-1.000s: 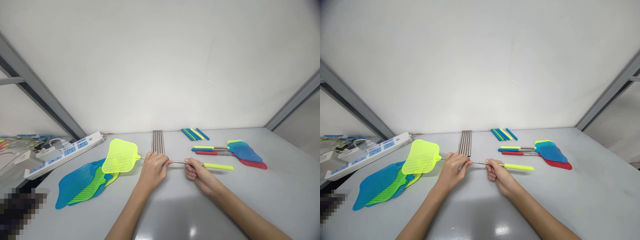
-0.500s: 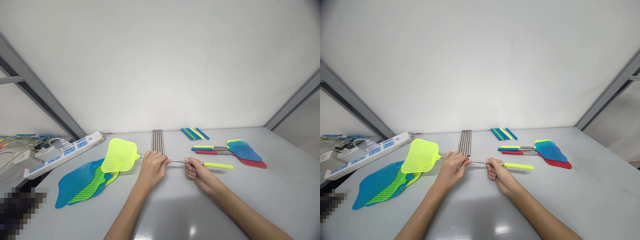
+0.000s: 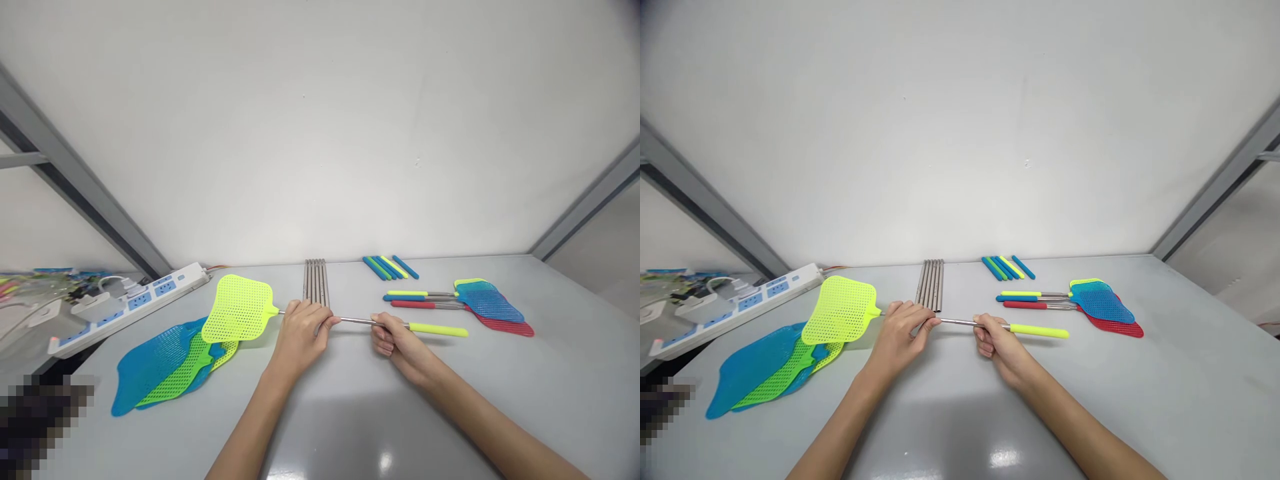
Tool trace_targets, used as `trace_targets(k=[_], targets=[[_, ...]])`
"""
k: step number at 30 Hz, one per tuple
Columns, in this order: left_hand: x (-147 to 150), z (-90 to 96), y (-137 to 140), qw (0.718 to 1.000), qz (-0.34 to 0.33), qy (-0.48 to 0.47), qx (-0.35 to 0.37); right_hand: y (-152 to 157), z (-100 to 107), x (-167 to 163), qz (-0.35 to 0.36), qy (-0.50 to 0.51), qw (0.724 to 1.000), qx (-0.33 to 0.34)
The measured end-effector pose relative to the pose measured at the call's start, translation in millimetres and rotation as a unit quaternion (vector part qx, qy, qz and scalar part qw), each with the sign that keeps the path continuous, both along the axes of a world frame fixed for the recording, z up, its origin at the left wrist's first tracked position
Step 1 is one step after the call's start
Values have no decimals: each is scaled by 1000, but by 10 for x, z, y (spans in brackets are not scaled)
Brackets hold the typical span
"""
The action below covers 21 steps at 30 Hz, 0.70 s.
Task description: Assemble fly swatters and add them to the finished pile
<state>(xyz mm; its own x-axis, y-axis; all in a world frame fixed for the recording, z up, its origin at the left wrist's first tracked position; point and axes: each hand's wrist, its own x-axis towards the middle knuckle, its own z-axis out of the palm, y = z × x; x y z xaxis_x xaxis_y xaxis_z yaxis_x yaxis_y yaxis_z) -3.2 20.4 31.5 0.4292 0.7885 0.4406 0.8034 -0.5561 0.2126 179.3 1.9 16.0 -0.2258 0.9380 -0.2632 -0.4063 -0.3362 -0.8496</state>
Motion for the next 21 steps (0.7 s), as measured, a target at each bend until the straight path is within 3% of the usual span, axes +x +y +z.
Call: trace_targets(k=[21], targets=[[-76, 29, 29, 1000, 5, 0, 10, 21, -30, 22, -5, 10, 1000, 9]])
